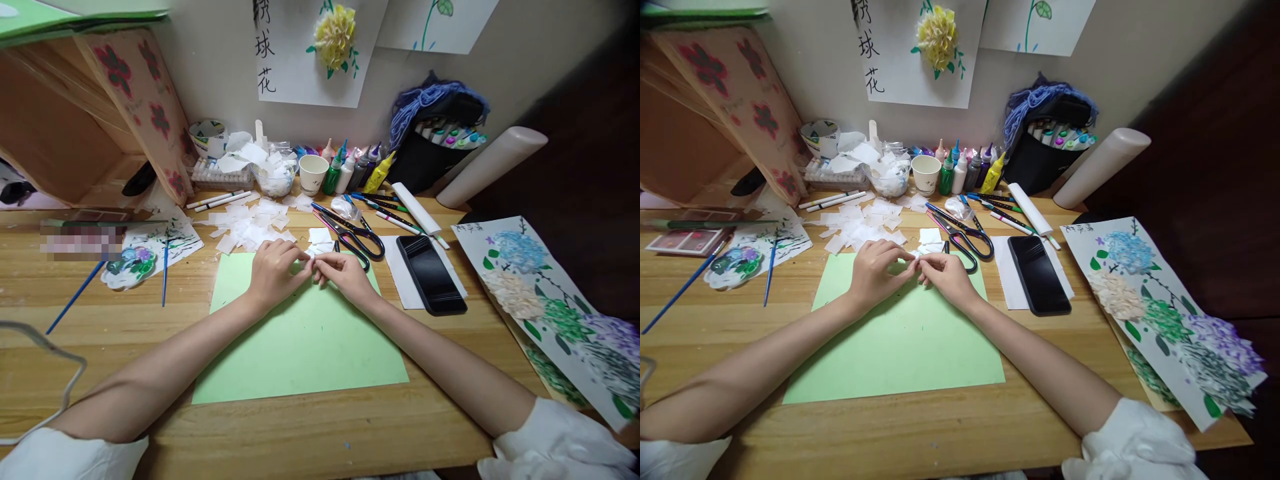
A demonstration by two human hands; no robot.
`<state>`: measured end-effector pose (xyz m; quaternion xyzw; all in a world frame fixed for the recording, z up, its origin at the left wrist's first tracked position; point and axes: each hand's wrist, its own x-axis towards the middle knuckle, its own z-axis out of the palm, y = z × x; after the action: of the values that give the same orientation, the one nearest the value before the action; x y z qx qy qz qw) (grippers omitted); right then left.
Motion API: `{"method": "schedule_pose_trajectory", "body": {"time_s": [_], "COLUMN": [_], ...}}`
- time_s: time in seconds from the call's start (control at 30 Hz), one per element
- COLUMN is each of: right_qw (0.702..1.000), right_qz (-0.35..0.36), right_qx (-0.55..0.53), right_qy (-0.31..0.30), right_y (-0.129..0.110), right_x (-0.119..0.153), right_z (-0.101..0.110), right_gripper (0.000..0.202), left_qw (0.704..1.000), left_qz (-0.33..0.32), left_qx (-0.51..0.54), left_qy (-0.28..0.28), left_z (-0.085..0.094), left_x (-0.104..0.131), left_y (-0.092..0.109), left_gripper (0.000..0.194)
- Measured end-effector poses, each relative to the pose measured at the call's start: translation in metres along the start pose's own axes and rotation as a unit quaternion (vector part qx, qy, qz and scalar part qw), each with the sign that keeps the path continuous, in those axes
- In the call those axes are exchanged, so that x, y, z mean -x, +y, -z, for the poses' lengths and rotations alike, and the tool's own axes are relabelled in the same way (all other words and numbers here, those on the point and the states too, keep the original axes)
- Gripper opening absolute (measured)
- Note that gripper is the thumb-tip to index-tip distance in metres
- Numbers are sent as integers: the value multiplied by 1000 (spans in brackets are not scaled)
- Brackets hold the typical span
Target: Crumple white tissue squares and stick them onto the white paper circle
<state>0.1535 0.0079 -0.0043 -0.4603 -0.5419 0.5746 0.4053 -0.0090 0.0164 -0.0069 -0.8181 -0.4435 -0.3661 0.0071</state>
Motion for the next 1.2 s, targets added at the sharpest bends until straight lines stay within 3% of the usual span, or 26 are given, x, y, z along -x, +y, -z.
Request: {"method": "schedule_pose_trajectory", "body": {"time_s": [0.83,1.2], "right_qw": [1000,999], "right_qz": [10,23], "right_qx": [15,14], "right_qy": [18,38], "right_y": [3,3], "right_x": [1,1], "right_z": [-1,-2], "right_gripper": [28,28], "left_qw": [1000,1000], "left_qz": [8,-1], "left_qx": [15,11], "left_qy": [0,-25], "left_z": [-1,1], "left_x": [-1,-1], "left_y": [-1,3], "left_gripper": [17,16]}}
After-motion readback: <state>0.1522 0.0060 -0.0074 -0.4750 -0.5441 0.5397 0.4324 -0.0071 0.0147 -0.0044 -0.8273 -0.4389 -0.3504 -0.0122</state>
